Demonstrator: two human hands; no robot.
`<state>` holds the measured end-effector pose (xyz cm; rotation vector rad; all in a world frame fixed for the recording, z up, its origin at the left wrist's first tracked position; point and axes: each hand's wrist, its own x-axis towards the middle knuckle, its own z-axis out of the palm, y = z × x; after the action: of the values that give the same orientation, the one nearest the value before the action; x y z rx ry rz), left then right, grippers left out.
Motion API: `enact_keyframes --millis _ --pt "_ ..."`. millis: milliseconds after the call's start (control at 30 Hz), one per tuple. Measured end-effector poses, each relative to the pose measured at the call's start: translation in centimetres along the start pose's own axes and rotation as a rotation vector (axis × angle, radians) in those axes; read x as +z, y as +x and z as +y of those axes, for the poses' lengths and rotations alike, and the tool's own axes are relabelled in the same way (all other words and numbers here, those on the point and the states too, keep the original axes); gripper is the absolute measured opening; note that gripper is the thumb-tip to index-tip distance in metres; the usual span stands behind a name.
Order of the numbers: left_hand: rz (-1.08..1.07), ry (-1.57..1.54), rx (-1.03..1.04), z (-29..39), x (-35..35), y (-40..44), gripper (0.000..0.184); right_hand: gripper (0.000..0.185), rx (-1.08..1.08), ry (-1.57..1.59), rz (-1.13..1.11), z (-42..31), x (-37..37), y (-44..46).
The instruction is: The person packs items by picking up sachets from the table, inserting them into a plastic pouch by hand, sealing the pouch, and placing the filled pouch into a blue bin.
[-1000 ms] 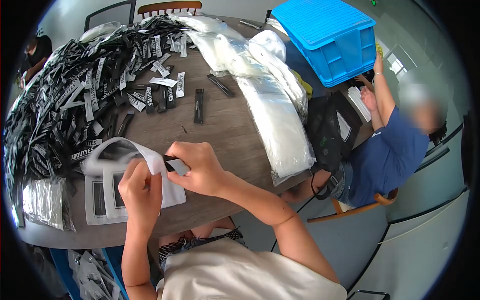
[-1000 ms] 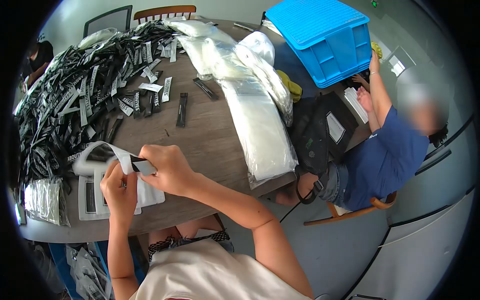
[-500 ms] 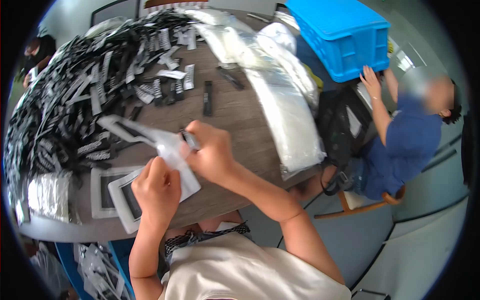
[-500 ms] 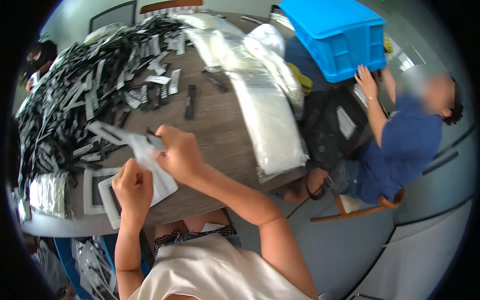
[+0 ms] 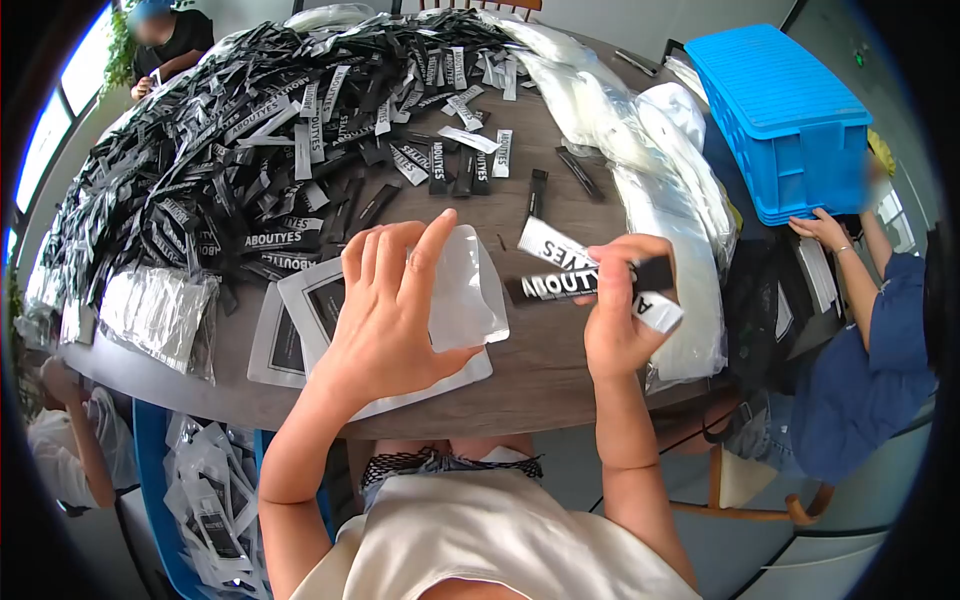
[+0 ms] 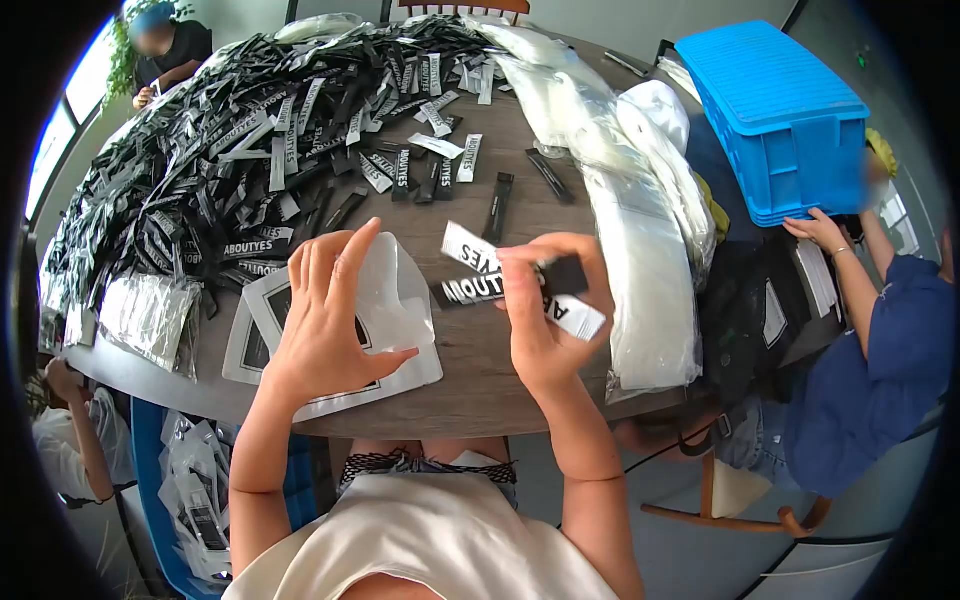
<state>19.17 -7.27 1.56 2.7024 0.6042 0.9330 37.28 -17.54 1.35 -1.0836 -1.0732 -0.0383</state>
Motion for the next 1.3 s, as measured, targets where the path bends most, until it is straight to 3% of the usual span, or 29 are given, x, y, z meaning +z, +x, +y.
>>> enact_keyframes --millis 67,167,200,333,433,467,567,600,633,700,733,833,867,1000,1100,1133,1233,1267,1300 --pt "-0.011 -0.052 -0.033 -0.3 0.0 0.0 0.11 0.012 -0.18 -0.008 -0.01 0.5 0.3 -0.3" --pt "0.02 -0.11 -0.06 -0.5 0.3 0.0 0.109 0.017 -0.321 -0.231 -0.243 -0.5 -0.3 0.0" --pt "0.035 -0.117 -0.079 -0.6 0.4 -0.1 0.109 0.014 -0.2 -0.15 -0.265 -1.0 0.1 -0.4" --pt "0.072 -0.091 -0.098 -1.0 0.1 -0.1 0.108 0.013 -0.196 -0.08 -0.397 -0.2 0.0 0.8" --pt "0.062 -0.099 -0.037 -0.8 0.4 -0.3 0.108 0.011 -0.024 0.085 -0.598 0.1 0.3 1.1" --pt "0.056 -0.111 -0.008 -0.5 0.6 -0.4 0.108 0.019 -0.034 0.122 -0.696 0.8 0.2 1.2" --pt "0.014 -0.112 -0.007 0.2 1.3 -0.9 0.109 0.035 0.379 0.186 -0.535 0.2 1.4 0.1" --pt "0.024 -0.109 -0.008 0.4 1.4 -0.9 0.109 0.052 0.349 0.117 -0.516 1.3 1.1 0.1" --pt "0.034 -0.107 -0.008 0.5 1.4 -0.9 0.109 0.055 0.231 0.021 -0.407 2.0 1.3 0.0" --pt "0.056 -0.097 -0.017 0.6 1.7 -0.8 0.108 0.056 0.354 0.193 -0.143 2.4 2.2 -0.4" --pt "0.064 -0.09 -0.027 0.7 1.9 -0.8 0.108 0.052 0.278 0.154 -0.089 2.6 2.4 -0.5" --pt "0.086 -0.046 -0.065 0.7 2.3 -0.8 0.109 0.046 0.021 -0.137 -0.215 3.2 2.5 -0.7" --pt "0.108 -0.027 -0.08 0.6 2.5 -0.8 0.109 0.037 -0.117 -0.259 -0.304 2.6 2.5 -0.6" --pt "0.203 -0.064 -0.102 0.0 2.6 -0.7 0.109 0.024 -0.06 -0.086 -0.627 1.7 2.8 -0.9" --pt "0.165 -0.067 -0.082 -0.3 2.6 -1.0 0.112 0.024 0.279 0.091 -0.724 1.8 2.7 -1.5" --pt "0.174 -0.146 -0.103 0.2 2.1 -0.9 0.102 0.023 0.291 0.012 -0.795 1.9 2.2 -0.9" --pt "0.145 -0.347 -0.273 -1.4 1.3 -1.2 0.067 0.025 0.52 0.276 -0.679 1.8 1.9 -0.7" --pt "0.148 -0.562 -0.397 -1.8 0.9 -1.2 0.026 0.026 0.447 0.233 -0.741 2.0 1.7 -0.6" --pt "0.173 -0.768 -0.483 -2.3 0.9 -1.5 0.008 0.025 0.443 0.214 -0.84 2.0 1.6 -0.5"
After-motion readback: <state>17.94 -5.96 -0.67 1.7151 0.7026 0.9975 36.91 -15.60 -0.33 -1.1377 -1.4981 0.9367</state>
